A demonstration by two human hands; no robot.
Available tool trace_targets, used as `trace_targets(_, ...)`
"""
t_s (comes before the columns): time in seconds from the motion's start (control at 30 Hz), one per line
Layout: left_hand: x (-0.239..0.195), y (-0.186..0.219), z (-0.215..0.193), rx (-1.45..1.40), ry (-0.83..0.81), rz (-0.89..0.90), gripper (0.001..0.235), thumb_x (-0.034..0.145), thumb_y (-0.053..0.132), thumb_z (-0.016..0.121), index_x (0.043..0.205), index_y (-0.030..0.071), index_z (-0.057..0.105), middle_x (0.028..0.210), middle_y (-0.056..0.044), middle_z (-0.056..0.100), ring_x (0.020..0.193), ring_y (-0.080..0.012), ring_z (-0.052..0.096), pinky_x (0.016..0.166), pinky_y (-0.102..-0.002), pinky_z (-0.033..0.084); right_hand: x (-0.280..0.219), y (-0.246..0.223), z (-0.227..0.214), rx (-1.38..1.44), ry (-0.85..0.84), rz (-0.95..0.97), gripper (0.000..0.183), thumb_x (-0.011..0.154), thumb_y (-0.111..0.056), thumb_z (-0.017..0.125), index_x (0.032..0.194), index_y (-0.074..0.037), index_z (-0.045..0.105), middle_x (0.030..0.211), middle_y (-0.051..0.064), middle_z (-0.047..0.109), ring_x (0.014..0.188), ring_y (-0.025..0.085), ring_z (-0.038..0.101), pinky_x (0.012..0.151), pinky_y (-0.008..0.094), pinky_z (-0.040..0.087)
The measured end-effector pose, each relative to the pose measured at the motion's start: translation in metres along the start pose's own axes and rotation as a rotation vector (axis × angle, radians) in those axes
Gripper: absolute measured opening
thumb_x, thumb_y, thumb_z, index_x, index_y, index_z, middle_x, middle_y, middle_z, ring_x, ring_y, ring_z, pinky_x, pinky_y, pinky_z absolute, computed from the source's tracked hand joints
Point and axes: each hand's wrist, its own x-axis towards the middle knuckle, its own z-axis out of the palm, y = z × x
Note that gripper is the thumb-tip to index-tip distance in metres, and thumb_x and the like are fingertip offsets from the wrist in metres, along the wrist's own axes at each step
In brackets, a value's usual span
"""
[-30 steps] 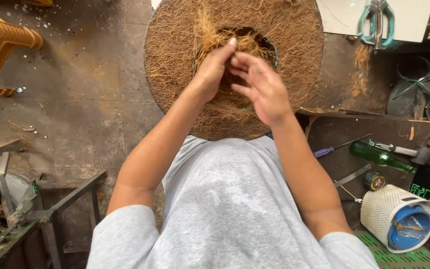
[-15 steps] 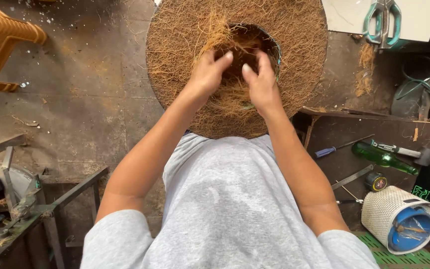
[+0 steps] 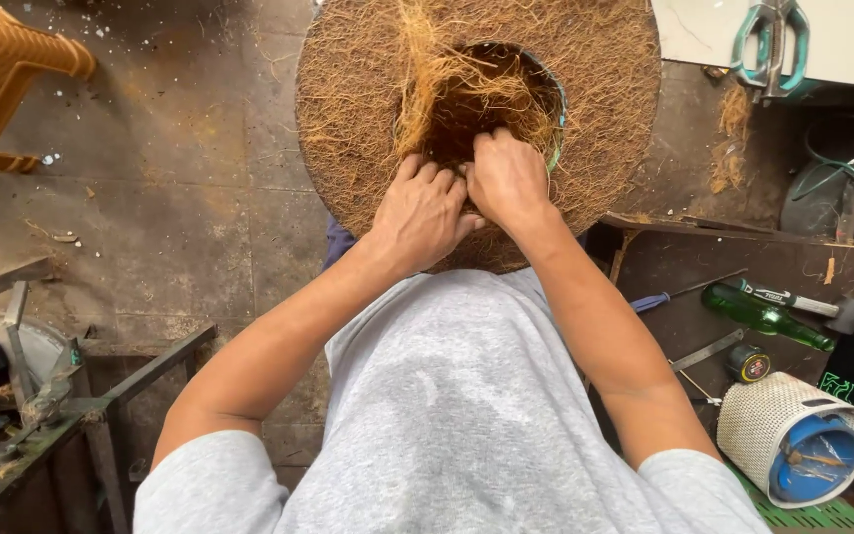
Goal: The person pulls and separates coconut fiber from a circular coconut husk base, repeatedly gathering strands and placing them on a nearby white surface. The person uses shears to cut a few strands and continues to pull and arrange the fiber by hand.
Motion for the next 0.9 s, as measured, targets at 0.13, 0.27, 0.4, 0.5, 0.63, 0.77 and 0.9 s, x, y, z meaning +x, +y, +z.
trace_targets(0.13,-0.006,0.001,0.004,-0.003,-0.043,-0.02,0.054,0.1,0.051,0.047,0.117,0.005,0.068,0.103,-0.016,0.073,0.108,-0.0255,0.065,0.111,-0.044,0.027,0.007,0.014,0.025,0.008,-0.137,0.089,0.02,0.083,-0.012,0.064,0.096,0.001,0.072,0.085,0.019,0.067,0.077,0.043,0.071,0.063,0.057,0.059)
trace_targets(0.27,-0.008,-0.004,0.006,-0.021,-0.047,-0.028,0.056,0.101,0.052,0.044,0.118,0.003,0.068,0.104,-0.017,0.072,0.109,-0.0262,0.066,0.112,-0.044,0.027,-0.018,-0.024,-0.074,0.489,-0.058,0.146,0.013,0.092,-0.005,0.06,0.096,0.001,0.071,0.082,0.018,0.067,0.073,0.035,0.069,0.064,0.045,0.057)
trace_targets(0.4,-0.003,-0.005,0.009,-0.04,-0.067,-0.03,0.057,0.102,0.052,0.042,0.118,0.004,0.068,0.103,-0.017,0.072,0.107,-0.0259,0.066,0.111,-0.045,0.027,-0.032,0.003,-0.08,1.005,0.013,0.238,0.006,0.092,-0.003,0.061,0.095,0.001,0.064,0.077,0.008,0.058,0.064,0.012,0.057,0.056,0.025,0.049)
trace_targets(0.5,0.001,-0.007,0.015,-0.033,-0.097,-0.034,0.06,0.101,0.056,0.04,0.118,0.006,0.068,0.102,-0.015,0.072,0.102,-0.0245,0.066,0.108,-0.043,0.03,-0.039,0.029,-0.068,1.373,0.085,0.263,0.008,0.094,-0.005,0.062,0.1,0.0,0.062,0.083,0.01,0.064,0.061,0.009,0.063,0.041,0.015,0.05)
trace_targets(0.63,0.002,-0.005,0.007,-0.017,-0.103,-0.008,0.056,0.096,0.055,0.052,0.122,0.007,0.066,0.108,-0.016,0.07,0.108,-0.0262,0.064,0.107,-0.046,0.03,-0.054,0.052,-0.071,1.556,0.189,0.29,0.015,0.096,-0.004,0.065,0.107,0.001,0.057,0.083,0.017,0.067,0.062,0.015,0.07,0.048,0.02,0.059)
trace_targets(0.77,-0.002,0.002,-0.016,-0.086,-0.025,0.122,0.078,0.082,0.059,0.071,0.135,0.005,0.054,0.135,-0.021,0.057,0.131,-0.0322,0.05,0.113,-0.049,0.026,-0.068,0.069,-0.079,1.584,0.244,0.33,0.023,0.093,0.001,0.066,0.112,0.003,0.053,0.09,0.021,0.07,0.07,0.019,0.074,0.057,0.023,0.064)
trace_targets(0.9,0.004,-0.001,0.009,-0.104,-0.103,0.106,0.077,0.081,0.054,0.073,0.138,0.007,0.049,0.128,-0.018,0.061,0.124,-0.0289,0.057,0.111,-0.047,0.03,-0.076,0.079,-0.083,1.585,0.294,0.369,0.023,0.092,0.004,0.067,0.111,0.004,0.055,0.091,0.024,0.07,0.069,0.022,0.075,0.058,0.025,0.066)
